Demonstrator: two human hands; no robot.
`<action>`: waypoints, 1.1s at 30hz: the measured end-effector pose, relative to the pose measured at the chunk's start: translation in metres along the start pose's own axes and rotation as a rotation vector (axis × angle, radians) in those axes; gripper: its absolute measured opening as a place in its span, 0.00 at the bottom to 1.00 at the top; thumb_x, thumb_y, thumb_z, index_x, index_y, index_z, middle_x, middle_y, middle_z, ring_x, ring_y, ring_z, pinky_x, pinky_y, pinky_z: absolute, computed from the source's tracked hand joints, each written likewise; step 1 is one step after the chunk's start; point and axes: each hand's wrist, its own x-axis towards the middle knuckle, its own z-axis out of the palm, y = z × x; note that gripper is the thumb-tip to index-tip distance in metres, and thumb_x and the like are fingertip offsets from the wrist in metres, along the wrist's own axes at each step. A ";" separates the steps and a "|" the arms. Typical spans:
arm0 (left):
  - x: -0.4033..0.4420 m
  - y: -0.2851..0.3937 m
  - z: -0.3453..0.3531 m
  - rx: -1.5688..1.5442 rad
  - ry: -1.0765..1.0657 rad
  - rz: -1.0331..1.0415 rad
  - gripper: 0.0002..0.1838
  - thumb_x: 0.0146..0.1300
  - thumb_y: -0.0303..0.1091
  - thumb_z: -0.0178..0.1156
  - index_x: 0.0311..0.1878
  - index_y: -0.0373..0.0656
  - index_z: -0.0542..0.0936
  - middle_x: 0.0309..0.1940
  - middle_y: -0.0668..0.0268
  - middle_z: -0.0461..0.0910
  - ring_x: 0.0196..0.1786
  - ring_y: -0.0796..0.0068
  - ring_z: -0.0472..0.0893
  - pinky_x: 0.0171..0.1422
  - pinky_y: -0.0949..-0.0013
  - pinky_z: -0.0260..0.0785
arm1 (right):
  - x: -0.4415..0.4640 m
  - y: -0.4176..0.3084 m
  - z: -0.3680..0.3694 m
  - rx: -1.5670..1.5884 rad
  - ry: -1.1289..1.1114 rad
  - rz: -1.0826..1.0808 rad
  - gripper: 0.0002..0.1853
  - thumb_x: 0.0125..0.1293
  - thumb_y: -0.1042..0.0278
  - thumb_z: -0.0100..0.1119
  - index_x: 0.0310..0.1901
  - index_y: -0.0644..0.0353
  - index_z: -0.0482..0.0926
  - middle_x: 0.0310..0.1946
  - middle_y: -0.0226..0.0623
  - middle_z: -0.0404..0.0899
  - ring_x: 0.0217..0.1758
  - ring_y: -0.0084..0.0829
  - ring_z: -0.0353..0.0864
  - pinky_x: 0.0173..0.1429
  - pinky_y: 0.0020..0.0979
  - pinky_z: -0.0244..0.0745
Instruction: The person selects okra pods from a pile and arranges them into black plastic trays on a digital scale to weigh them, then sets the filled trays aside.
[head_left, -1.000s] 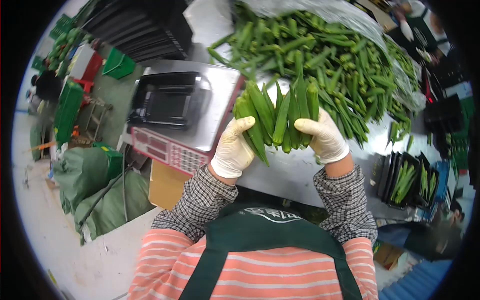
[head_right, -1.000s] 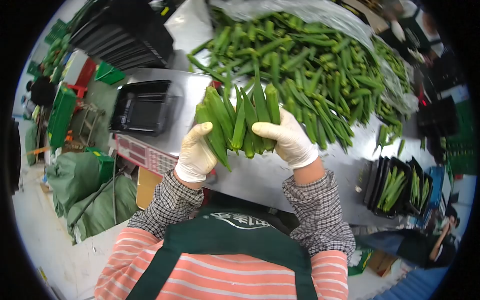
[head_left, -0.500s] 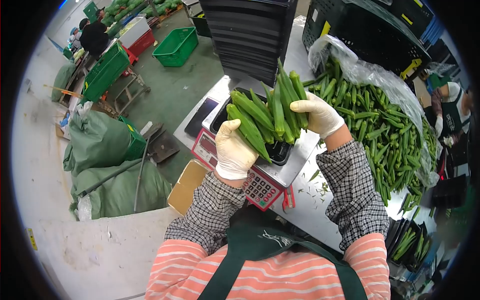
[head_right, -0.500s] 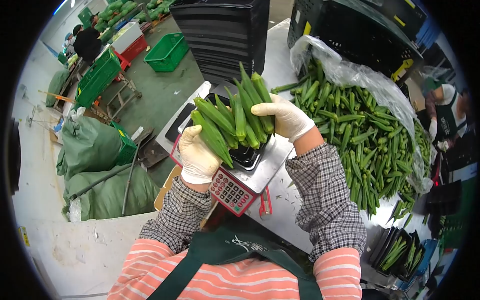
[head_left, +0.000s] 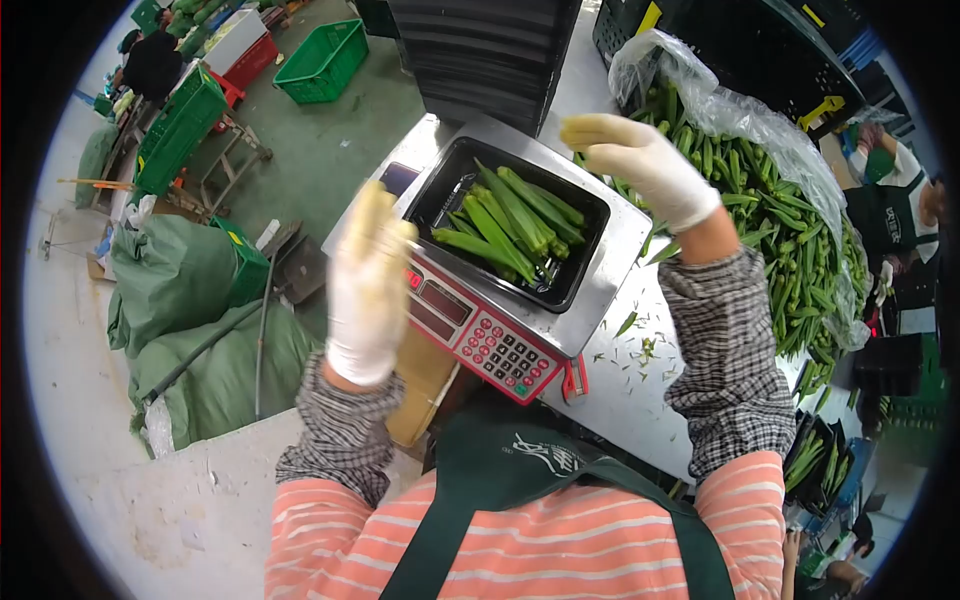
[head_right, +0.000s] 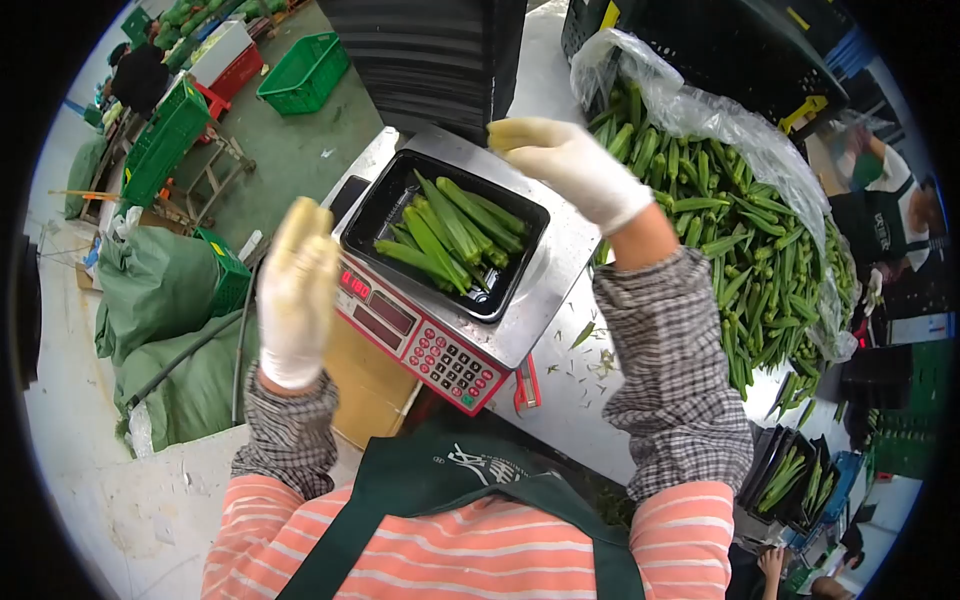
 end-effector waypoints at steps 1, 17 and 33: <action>0.010 0.005 -0.011 0.005 0.045 0.086 0.30 0.66 0.28 0.50 0.68 0.28 0.55 0.68 0.48 0.56 0.72 0.59 0.54 0.75 0.58 0.44 | -0.009 0.001 -0.010 0.001 0.033 0.002 0.24 0.62 0.66 0.50 0.58 0.70 0.70 0.55 0.45 0.74 0.58 0.31 0.73 0.62 0.30 0.67; 0.085 0.024 -0.060 0.613 -0.036 0.277 0.18 0.62 0.29 0.59 0.53 0.31 0.76 0.53 0.60 0.77 0.54 0.76 0.75 0.61 0.74 0.63 | -0.106 0.056 -0.016 -0.005 0.313 0.308 0.18 0.63 0.66 0.53 0.50 0.69 0.76 0.39 0.36 0.82 0.43 0.23 0.79 0.48 0.23 0.71; 0.195 0.090 0.070 1.336 -0.272 1.523 0.20 0.61 0.27 0.54 0.57 0.36 0.72 0.57 0.48 0.70 0.60 0.50 0.69 0.66 0.58 0.59 | -0.104 0.045 0.043 -0.137 0.095 0.363 0.16 0.63 0.61 0.56 0.38 0.69 0.80 0.30 0.40 0.82 0.34 0.27 0.80 0.42 0.28 0.74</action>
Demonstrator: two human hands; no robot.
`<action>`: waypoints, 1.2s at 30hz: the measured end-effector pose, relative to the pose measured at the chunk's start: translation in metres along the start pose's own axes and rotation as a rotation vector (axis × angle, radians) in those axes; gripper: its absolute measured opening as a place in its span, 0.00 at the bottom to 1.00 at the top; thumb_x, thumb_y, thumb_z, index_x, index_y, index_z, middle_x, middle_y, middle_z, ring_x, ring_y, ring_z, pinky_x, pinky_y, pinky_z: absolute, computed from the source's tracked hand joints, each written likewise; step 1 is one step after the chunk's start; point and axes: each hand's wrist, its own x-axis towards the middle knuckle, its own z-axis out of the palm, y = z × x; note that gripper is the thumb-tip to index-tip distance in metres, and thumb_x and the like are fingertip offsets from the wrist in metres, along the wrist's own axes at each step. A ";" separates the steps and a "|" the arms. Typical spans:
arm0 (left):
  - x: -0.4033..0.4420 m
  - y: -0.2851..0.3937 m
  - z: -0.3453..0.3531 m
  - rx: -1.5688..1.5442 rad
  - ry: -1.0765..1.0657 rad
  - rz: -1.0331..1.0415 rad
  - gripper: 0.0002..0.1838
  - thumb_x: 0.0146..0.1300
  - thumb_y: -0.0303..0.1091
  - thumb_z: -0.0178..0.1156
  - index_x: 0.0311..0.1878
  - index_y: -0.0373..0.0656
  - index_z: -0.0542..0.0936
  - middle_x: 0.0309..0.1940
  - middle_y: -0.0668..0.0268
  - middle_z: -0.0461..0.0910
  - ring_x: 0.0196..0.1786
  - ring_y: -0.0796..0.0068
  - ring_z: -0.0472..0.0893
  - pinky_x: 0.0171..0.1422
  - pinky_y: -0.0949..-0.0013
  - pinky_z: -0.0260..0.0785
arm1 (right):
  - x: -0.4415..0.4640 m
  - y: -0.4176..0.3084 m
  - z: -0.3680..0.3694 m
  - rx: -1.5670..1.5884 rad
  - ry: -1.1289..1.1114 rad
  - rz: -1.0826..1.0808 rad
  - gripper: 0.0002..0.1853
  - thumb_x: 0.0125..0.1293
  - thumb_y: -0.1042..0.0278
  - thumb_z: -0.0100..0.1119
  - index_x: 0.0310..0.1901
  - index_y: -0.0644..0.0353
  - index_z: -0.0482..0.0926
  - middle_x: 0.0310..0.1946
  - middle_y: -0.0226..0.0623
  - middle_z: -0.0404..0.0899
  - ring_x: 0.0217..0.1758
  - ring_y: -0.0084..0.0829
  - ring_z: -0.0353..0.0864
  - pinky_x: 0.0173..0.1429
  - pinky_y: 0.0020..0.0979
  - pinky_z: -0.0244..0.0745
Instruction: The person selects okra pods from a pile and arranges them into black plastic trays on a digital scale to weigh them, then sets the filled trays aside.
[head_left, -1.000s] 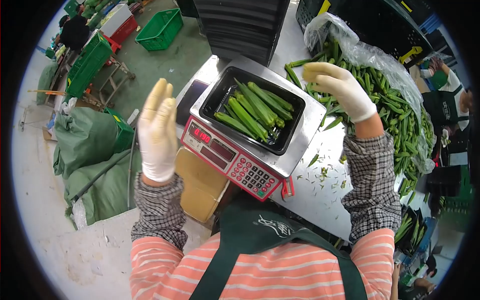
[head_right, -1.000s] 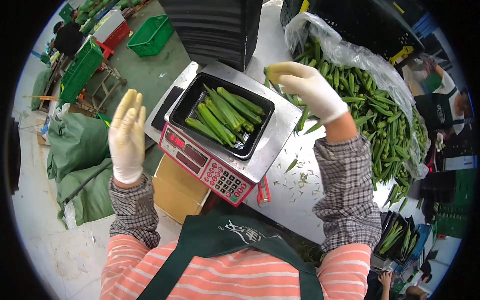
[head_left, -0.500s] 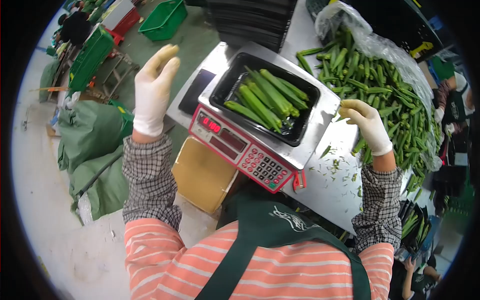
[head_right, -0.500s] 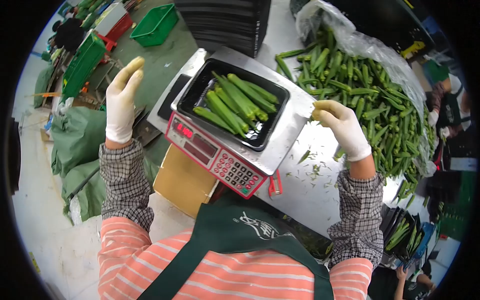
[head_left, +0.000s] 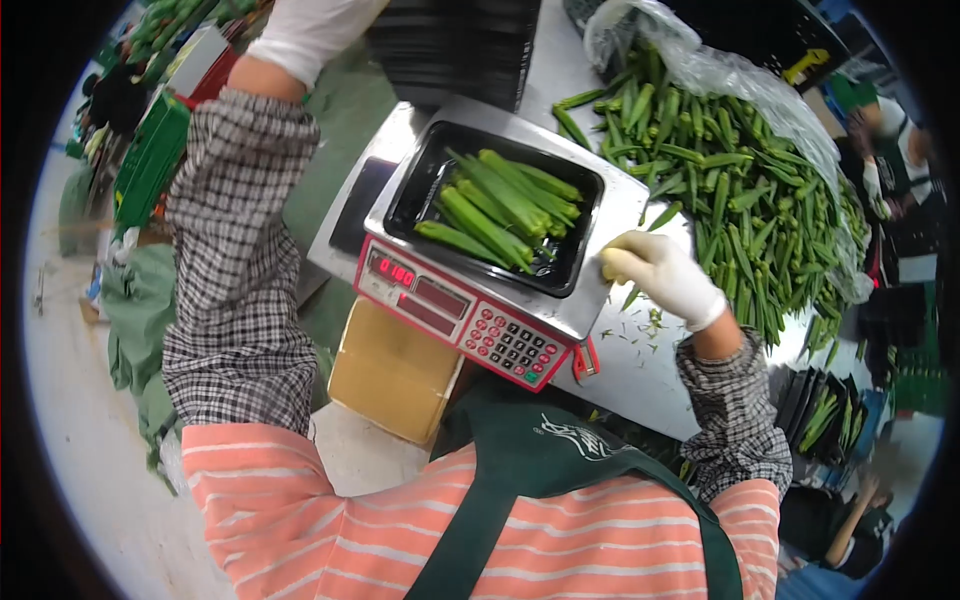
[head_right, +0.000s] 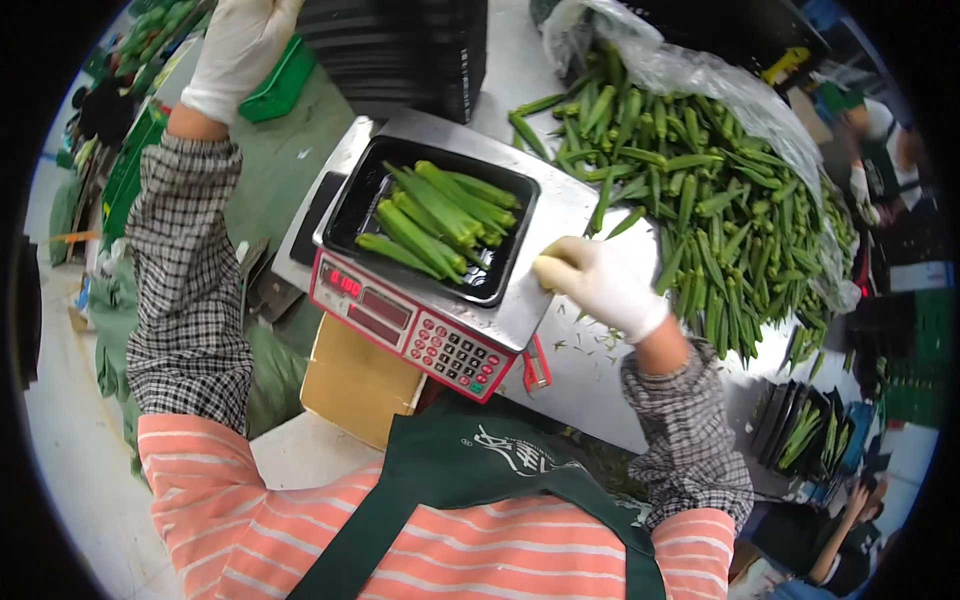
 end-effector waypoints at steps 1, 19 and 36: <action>0.010 -0.005 0.012 0.035 -0.029 0.049 0.20 0.60 0.27 0.54 0.57 0.35 0.72 0.56 0.47 0.71 0.60 0.50 0.70 0.65 0.58 0.61 | 0.003 0.000 0.008 0.023 0.003 0.022 0.18 0.63 0.58 0.56 0.38 0.69 0.80 0.28 0.40 0.81 0.32 0.28 0.80 0.41 0.29 0.75; 0.098 0.011 -0.024 -0.078 -0.287 -0.144 0.24 0.57 0.39 0.65 0.50 0.28 0.75 0.44 0.44 0.78 0.45 0.50 0.78 0.54 0.62 0.68 | -0.114 0.101 0.000 0.666 0.599 0.137 0.12 0.61 0.65 0.52 0.33 0.69 0.75 0.24 0.36 0.76 0.23 0.25 0.76 0.29 0.28 0.75; -0.127 0.221 -0.015 -0.335 -0.882 -0.121 0.26 0.35 0.22 0.65 0.44 0.40 0.72 0.43 0.58 0.72 0.52 0.52 0.70 0.70 0.48 0.52 | -0.460 0.323 -0.120 0.749 1.691 0.545 0.13 0.65 0.63 0.52 0.39 0.66 0.69 0.33 0.41 0.75 0.35 0.42 0.84 0.27 0.30 0.80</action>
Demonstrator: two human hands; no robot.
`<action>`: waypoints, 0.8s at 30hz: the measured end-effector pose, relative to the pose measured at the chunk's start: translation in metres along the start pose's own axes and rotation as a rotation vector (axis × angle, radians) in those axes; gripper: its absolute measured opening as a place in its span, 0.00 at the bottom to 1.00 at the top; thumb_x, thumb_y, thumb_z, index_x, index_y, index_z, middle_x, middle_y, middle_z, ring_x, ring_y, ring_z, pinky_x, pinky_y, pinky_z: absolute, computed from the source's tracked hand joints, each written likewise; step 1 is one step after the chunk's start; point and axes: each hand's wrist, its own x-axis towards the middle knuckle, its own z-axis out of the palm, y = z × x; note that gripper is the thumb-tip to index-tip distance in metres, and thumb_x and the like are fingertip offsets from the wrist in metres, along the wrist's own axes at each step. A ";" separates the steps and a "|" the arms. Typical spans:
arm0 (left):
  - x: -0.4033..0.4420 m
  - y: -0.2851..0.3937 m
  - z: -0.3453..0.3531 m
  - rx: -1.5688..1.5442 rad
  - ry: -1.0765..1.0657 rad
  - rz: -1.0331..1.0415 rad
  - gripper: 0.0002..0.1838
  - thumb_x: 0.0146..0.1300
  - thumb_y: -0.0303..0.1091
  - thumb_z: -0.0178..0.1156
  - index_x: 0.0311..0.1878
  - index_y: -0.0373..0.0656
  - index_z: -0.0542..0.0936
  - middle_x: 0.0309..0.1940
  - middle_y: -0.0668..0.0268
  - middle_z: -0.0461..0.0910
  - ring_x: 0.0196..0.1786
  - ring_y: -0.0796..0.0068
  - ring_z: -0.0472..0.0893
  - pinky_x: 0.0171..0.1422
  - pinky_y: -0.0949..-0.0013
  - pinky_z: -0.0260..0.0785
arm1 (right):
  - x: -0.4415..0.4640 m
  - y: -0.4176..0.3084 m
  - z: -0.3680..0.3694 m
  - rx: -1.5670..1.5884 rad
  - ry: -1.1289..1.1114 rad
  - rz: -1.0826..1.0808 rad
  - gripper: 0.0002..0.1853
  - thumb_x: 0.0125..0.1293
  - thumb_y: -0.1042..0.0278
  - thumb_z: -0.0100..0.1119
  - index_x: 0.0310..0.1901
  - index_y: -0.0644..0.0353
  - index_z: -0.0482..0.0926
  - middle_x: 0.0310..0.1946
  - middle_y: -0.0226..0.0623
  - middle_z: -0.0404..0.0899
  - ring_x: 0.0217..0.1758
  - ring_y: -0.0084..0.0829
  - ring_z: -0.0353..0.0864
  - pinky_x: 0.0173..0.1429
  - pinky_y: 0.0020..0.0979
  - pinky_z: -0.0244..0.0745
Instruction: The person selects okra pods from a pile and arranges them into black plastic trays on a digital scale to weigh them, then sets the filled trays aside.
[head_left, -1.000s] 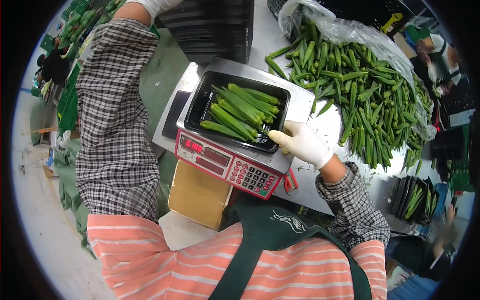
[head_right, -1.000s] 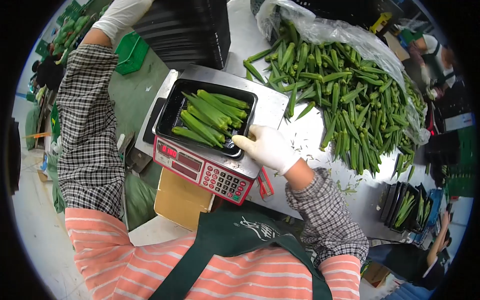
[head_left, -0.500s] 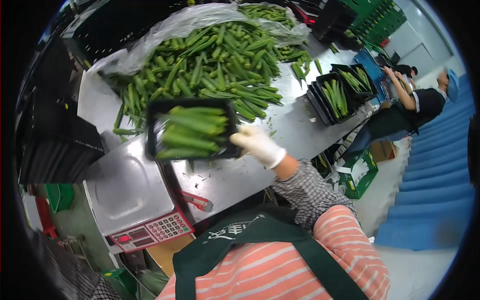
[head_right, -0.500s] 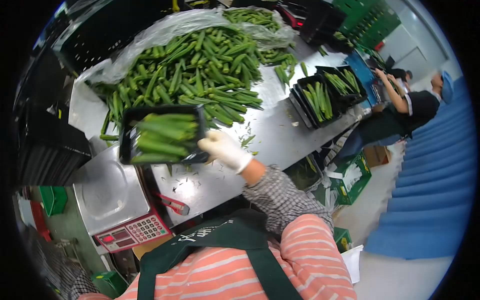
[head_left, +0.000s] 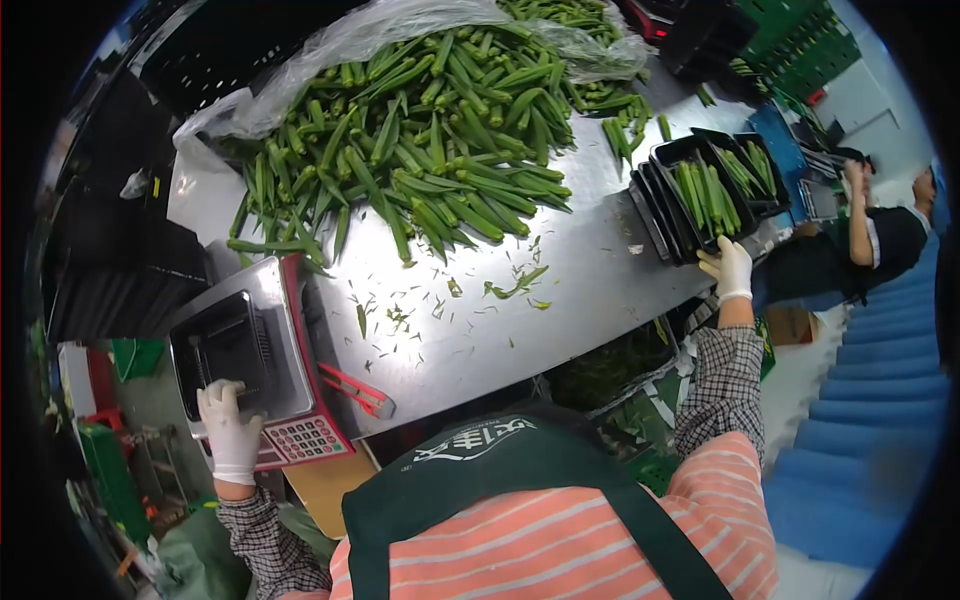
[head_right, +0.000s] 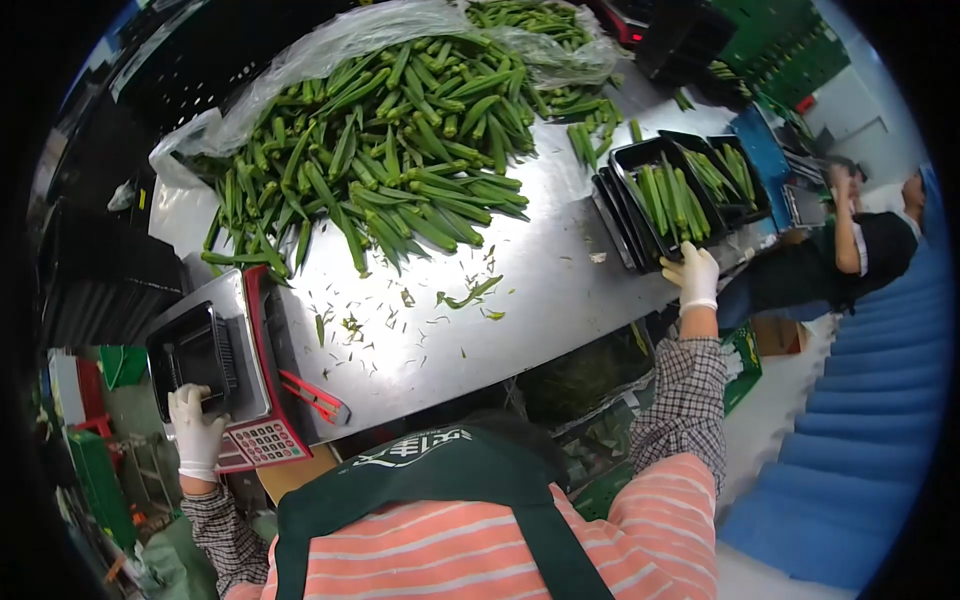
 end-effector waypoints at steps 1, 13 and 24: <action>0.001 0.013 -0.013 0.012 0.010 0.008 0.32 0.33 0.24 0.68 0.49 0.40 0.71 0.48 0.58 0.70 0.56 0.52 0.68 0.71 0.48 0.50 | 0.001 0.001 -0.005 -0.031 0.003 0.015 0.14 0.66 0.61 0.52 0.40 0.67 0.70 0.36 0.43 0.76 0.35 0.41 0.84 0.25 0.29 0.79; 0.122 0.168 0.033 -0.480 0.122 0.206 0.17 0.50 0.30 0.66 0.44 0.36 0.78 0.44 0.53 0.78 0.49 0.55 0.77 0.55 0.63 0.68 | -0.056 -0.030 0.041 -0.579 -0.059 -0.585 0.09 0.64 0.66 0.58 0.33 0.64 0.76 0.23 0.30 0.74 0.25 0.19 0.70 0.30 0.23 0.68; 0.252 0.253 0.161 -0.225 0.147 0.249 0.29 0.57 0.41 0.59 0.63 0.45 0.67 0.64 0.54 0.64 0.68 0.51 0.58 0.73 0.47 0.42 | -0.047 0.021 0.311 -0.748 -0.666 -1.158 0.29 0.54 0.61 0.59 0.58 0.64 0.67 0.55 0.49 0.70 0.61 0.45 0.66 0.64 0.41 0.62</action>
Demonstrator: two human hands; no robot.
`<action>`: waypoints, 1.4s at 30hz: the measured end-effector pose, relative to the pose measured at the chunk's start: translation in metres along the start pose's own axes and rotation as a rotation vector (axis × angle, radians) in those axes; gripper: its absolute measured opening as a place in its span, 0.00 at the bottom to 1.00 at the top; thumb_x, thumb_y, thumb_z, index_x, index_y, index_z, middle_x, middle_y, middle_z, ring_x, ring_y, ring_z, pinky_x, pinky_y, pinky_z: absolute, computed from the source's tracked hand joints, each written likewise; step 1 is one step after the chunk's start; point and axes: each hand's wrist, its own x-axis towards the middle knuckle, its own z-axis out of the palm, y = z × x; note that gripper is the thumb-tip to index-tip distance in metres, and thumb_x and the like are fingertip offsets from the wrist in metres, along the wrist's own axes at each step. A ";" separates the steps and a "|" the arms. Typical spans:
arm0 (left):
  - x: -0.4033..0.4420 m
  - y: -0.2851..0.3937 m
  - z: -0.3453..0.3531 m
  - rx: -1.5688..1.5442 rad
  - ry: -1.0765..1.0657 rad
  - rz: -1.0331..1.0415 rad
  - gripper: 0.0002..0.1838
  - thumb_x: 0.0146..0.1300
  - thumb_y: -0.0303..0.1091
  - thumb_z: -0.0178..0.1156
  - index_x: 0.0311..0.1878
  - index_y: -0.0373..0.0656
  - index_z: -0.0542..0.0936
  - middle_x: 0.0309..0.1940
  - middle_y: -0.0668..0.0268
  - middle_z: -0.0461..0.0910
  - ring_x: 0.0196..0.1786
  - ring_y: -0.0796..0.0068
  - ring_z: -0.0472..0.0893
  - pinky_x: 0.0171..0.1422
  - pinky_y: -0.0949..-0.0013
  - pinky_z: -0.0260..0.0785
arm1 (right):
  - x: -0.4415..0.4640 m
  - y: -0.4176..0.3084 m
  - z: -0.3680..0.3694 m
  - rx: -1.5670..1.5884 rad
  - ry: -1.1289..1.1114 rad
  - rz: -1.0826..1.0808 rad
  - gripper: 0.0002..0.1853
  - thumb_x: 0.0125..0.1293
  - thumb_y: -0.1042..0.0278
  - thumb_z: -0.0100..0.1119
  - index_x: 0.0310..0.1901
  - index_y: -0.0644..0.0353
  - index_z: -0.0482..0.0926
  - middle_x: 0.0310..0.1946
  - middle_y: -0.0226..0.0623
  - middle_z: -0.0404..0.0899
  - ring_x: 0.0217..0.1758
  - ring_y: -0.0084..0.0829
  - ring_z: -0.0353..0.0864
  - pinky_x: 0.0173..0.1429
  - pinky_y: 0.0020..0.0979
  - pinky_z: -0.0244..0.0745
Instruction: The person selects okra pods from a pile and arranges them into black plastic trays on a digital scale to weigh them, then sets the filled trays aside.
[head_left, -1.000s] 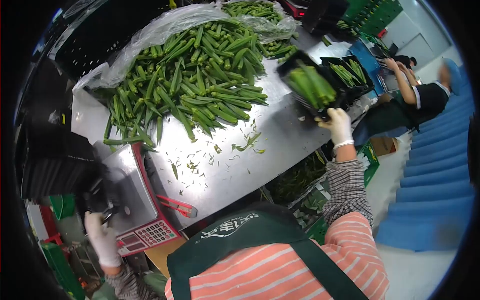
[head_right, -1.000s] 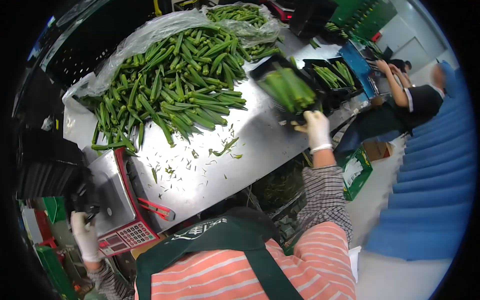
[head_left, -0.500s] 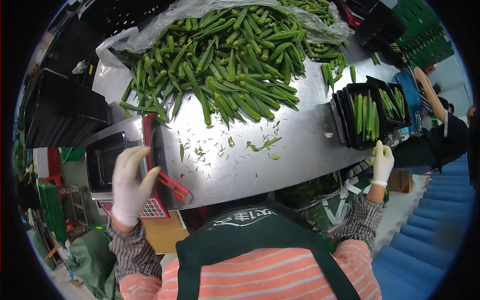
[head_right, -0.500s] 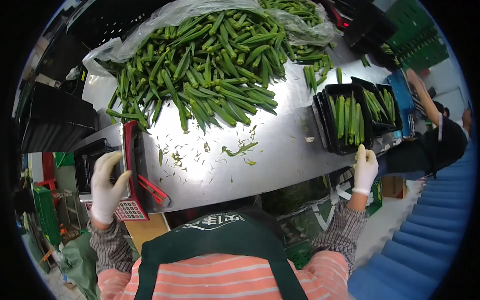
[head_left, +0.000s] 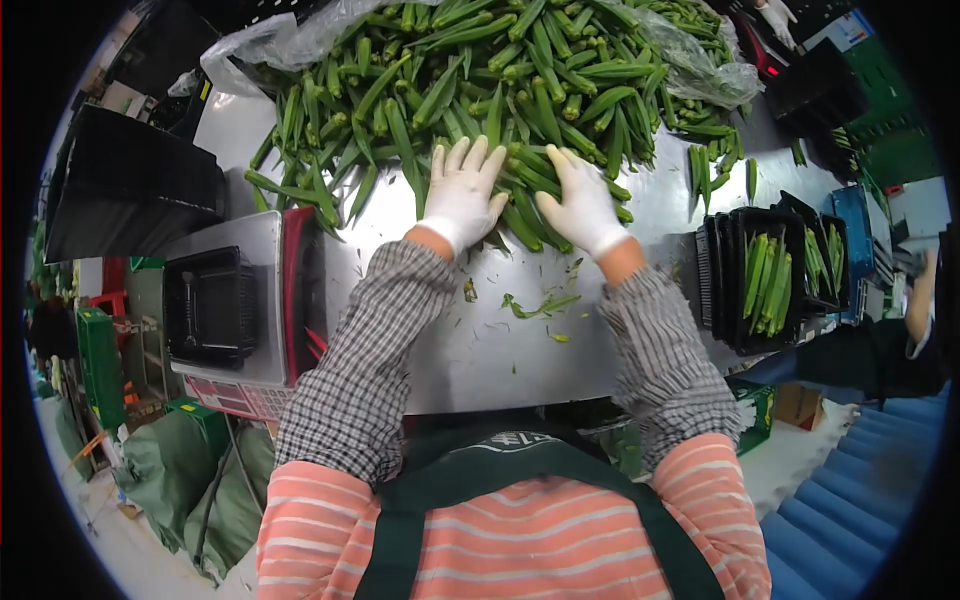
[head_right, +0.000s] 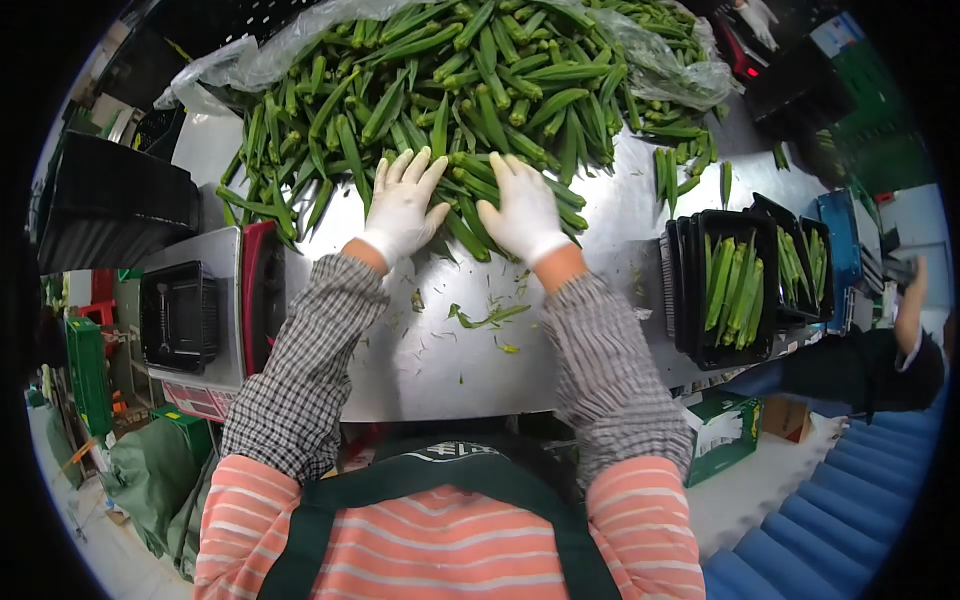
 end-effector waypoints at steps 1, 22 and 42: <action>-0.001 -0.002 0.010 0.041 0.002 0.000 0.29 0.57 0.41 0.58 0.62 0.45 0.68 0.64 0.54 0.64 0.69 0.51 0.57 0.73 0.46 0.43 | 0.005 -0.010 0.009 -0.075 -0.091 0.041 0.32 0.53 0.61 0.59 0.60 0.64 0.65 0.57 0.50 0.68 0.62 0.46 0.65 0.65 0.43 0.60; -0.092 -0.032 -0.083 -1.769 0.553 -0.660 0.11 0.71 0.33 0.47 0.49 0.36 0.71 0.37 0.61 0.78 0.45 0.64 0.78 0.59 0.58 0.69 | -0.050 0.029 -0.015 0.710 -0.029 0.419 0.23 0.59 0.69 0.60 0.56 0.67 0.70 0.48 0.39 0.75 0.48 0.28 0.74 0.54 0.27 0.69; -0.042 -0.071 -0.020 -0.658 -0.104 -0.819 0.21 0.49 0.38 0.69 0.42 0.32 0.80 0.33 0.58 0.82 0.31 0.72 0.80 0.37 0.72 0.72 | -0.086 0.032 -0.067 0.228 -0.025 0.272 0.10 0.54 0.73 0.58 0.40 0.62 0.78 0.35 0.46 0.77 0.40 0.46 0.77 0.46 0.37 0.72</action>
